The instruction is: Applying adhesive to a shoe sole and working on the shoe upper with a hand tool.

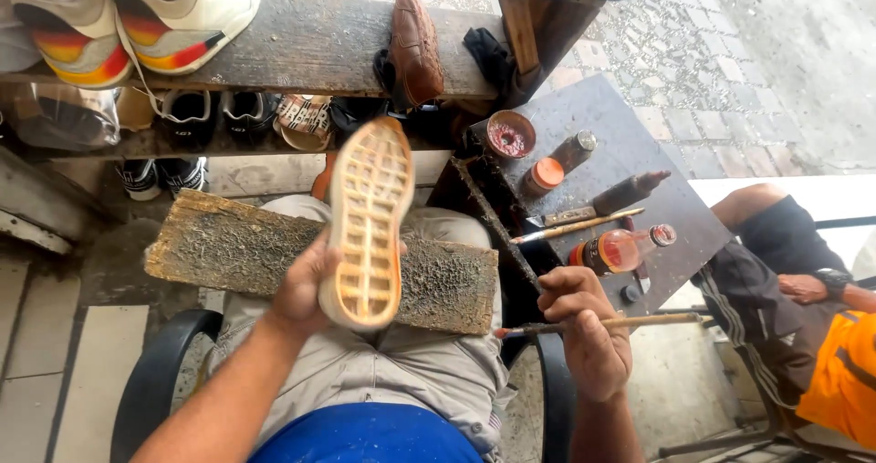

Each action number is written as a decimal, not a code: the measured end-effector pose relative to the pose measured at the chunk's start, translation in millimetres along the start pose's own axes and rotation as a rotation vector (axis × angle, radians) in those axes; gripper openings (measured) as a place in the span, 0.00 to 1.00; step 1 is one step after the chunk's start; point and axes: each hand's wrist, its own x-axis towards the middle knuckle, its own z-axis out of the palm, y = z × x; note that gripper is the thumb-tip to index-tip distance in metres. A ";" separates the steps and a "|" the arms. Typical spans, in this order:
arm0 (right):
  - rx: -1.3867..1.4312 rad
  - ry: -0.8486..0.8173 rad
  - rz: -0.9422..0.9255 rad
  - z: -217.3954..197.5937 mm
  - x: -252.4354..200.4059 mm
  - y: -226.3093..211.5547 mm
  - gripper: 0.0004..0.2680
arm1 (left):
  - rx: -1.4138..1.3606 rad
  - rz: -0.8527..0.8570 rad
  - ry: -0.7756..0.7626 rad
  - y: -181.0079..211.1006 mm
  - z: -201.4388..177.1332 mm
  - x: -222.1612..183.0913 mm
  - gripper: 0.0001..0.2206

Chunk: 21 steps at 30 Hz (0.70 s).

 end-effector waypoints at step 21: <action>-0.145 0.069 -0.011 22.0 10.8 64.5 0.19 | 0.606 -0.108 0.762 124.5 -172.1 227.6 0.27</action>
